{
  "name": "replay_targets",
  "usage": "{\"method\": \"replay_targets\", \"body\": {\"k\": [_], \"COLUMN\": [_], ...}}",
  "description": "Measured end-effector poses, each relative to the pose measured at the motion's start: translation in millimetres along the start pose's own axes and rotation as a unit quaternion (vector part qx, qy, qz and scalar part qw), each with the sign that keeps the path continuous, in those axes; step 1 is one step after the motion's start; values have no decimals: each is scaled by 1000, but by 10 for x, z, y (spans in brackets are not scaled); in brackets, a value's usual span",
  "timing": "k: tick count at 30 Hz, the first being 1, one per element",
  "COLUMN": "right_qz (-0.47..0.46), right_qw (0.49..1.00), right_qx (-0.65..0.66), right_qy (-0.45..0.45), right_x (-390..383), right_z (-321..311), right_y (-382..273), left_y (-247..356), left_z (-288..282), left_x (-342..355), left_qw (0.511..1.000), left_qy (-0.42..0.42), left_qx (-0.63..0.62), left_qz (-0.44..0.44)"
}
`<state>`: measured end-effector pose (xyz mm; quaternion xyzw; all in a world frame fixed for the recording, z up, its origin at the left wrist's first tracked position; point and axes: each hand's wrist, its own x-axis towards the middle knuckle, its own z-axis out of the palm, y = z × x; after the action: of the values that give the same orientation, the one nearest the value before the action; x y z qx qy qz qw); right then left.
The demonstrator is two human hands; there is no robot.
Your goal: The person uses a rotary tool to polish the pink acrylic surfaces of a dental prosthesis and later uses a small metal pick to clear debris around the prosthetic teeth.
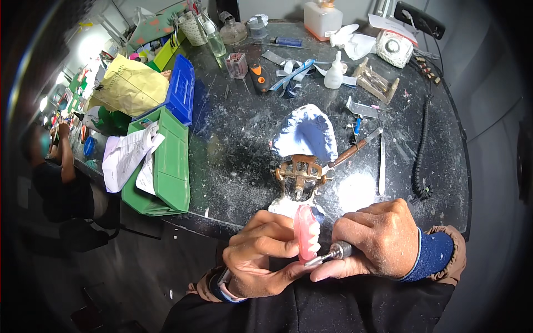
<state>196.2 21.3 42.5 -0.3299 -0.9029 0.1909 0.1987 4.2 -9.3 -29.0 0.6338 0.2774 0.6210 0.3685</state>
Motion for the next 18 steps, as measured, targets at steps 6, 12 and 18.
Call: {"method": "replay_targets", "body": {"k": [6,12,18], "right_qz": [-15,-29,-79], "right_qw": [1000,997,988], "right_qx": [-22,34,116], "right_qy": [-10,56,68], "right_x": [13,74,82], "right_z": [-48,-232,-119], "right_y": [-6,7,92], "left_y": [1,143,265], "left_z": [-11,-34,-110], "left_x": [-1,24,30], "left_qw": [1000,947,876], "left_qy": [-20,-65,-64], "left_qx": [-13,-278,-367], "left_qz": [-1,-145,-306]}}
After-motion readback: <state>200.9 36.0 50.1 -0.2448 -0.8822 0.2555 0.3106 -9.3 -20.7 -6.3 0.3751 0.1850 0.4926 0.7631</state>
